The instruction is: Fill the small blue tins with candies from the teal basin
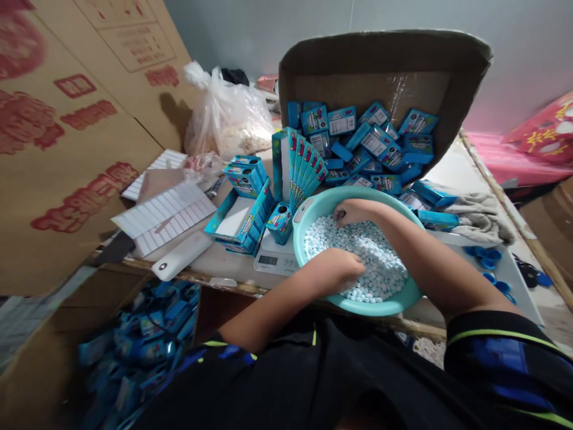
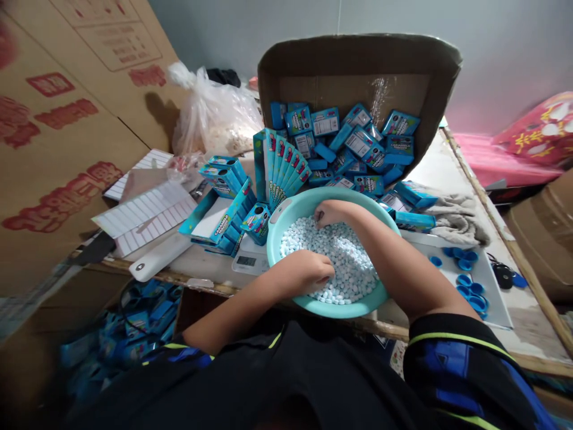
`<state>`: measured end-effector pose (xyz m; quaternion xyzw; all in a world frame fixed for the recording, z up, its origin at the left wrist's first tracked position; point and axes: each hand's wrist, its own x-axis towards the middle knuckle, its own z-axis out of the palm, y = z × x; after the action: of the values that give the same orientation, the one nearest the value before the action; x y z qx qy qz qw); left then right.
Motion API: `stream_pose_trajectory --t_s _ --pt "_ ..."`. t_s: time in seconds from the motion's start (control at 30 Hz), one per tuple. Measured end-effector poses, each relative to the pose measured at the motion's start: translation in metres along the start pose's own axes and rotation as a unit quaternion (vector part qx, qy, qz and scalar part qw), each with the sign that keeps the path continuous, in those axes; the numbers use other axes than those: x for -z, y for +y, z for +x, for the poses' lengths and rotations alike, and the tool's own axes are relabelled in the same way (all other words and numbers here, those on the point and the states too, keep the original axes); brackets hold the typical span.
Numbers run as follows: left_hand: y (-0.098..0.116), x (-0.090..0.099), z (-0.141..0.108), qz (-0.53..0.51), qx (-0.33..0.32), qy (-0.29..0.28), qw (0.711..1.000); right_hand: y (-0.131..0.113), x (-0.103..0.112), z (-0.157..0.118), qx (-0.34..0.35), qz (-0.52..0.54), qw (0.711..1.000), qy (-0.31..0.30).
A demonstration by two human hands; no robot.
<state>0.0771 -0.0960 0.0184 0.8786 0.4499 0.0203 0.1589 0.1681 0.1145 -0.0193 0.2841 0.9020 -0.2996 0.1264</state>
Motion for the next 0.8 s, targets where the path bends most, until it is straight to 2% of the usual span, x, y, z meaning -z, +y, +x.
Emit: stream_pose_trajectory --t_s 0.23,0.33,0.43,0.5,0.63,0.73,0.8 --pt "-0.004 -0.002 -0.008 -0.103 0.026 0.015 0.994 0.007 0.001 0.005 -0.014 0.04 0.999 -0.013" --pt "-0.006 -0.004 -0.01 -0.126 0.028 0.044 0.991 0.009 0.0 0.004 -0.014 0.069 0.997 -0.023" --pt "-0.015 0.0 -0.02 -0.158 0.036 0.118 0.98 0.01 -0.001 0.002 -0.014 0.084 0.996 -0.025" --pt "-0.028 0.01 -0.034 -0.17 0.068 0.194 0.964 0.009 0.001 0.001 -0.019 0.08 0.996 -0.025" --pt "-0.065 0.038 -0.066 -0.127 0.208 0.351 0.904 0.006 0.003 -0.002 -0.023 0.078 0.996 -0.025" --pt "-0.088 0.051 -0.078 -0.102 0.28 0.419 0.858 0.003 0.003 -0.004 -0.025 0.091 0.995 -0.028" --pt "-0.097 0.053 -0.077 -0.101 0.297 0.436 0.844 0.002 0.003 -0.004 -0.029 0.1 0.994 -0.027"
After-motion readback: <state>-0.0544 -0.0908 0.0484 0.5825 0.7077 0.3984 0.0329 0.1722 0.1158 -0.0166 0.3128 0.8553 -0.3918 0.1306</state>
